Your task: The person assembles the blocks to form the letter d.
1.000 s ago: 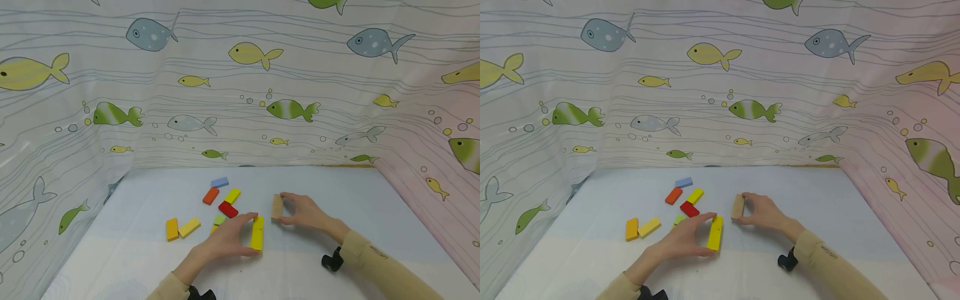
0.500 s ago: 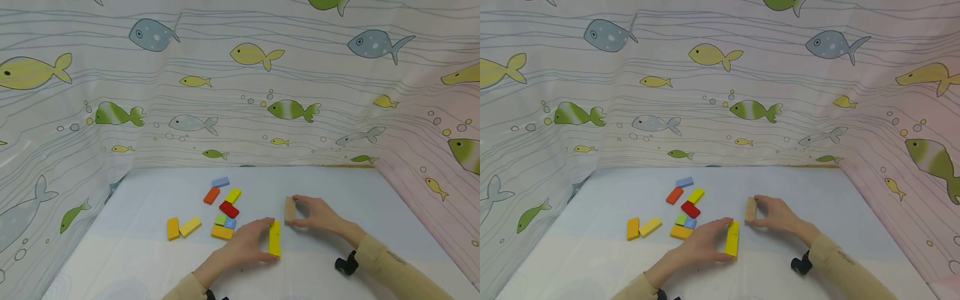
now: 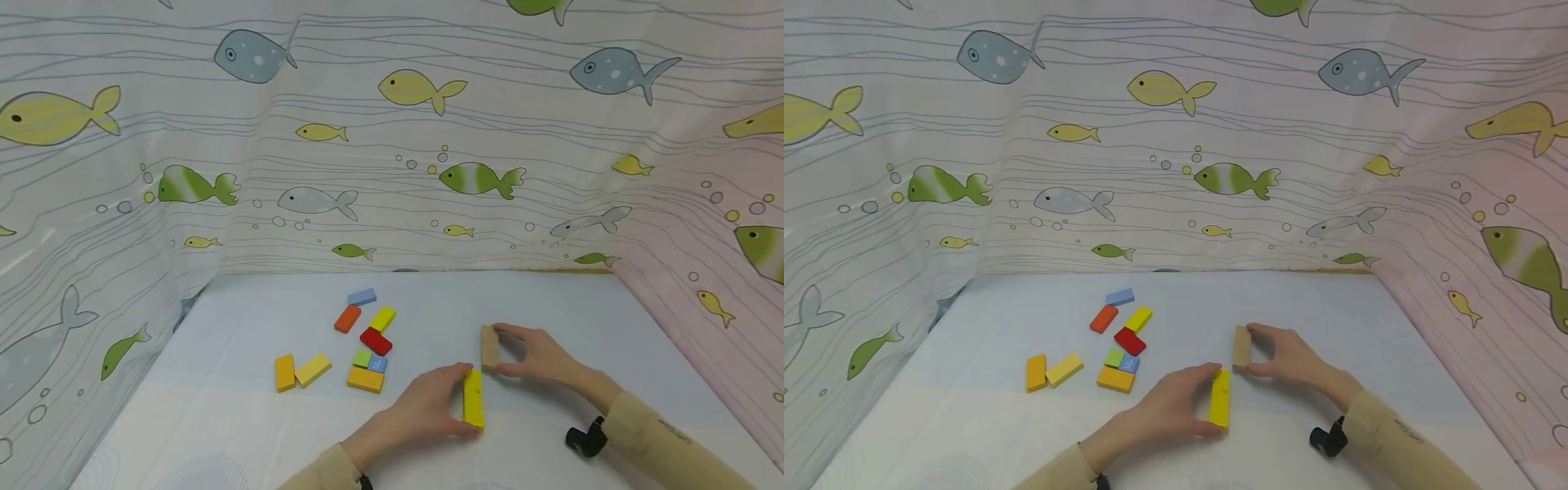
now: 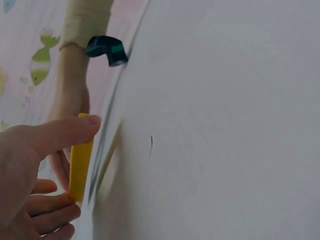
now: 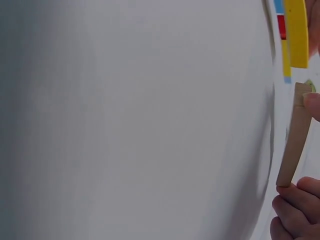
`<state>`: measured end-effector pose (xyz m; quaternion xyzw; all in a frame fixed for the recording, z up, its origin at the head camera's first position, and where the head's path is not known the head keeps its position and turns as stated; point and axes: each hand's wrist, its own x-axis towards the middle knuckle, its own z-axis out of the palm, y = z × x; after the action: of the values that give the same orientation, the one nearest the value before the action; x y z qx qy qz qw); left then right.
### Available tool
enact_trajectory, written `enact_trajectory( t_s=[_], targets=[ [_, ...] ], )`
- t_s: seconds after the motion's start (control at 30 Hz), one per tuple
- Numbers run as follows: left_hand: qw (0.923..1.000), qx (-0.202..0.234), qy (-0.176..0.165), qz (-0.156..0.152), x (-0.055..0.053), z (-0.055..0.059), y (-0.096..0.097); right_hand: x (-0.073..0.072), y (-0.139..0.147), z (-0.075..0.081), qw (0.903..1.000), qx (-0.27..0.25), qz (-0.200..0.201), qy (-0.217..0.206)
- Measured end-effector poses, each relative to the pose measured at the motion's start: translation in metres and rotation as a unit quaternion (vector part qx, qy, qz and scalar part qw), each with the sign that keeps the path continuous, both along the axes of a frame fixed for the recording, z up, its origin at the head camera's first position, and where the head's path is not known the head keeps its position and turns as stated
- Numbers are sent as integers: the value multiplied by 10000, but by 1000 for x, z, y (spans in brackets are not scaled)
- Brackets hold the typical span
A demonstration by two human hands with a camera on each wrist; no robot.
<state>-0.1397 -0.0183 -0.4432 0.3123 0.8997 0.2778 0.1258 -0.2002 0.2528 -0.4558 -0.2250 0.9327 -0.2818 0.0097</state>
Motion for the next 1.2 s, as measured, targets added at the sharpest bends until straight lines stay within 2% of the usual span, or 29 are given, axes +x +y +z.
enact_trajectory(
  t_s=[0.17,0.4,0.63,0.9,1.2],
  targets=[
    [9999,-43,-62,-126,4,1,8,5,8,-3,10000,-72,44,-13],
    [9994,-229,-67,-255,9,2,17,12,15,-8,9994,-251,-9,-253],
    [9985,-313,-106,-428,13,2,26,17,22,-13,9993,-309,-29,-209],
    [9984,-285,127,-471,14,-2,34,19,25,-18,9991,-400,-14,-108],
    [9981,-382,60,-476,12,-3,32,19,25,-20,9985,-509,-28,-177]
  ],
)
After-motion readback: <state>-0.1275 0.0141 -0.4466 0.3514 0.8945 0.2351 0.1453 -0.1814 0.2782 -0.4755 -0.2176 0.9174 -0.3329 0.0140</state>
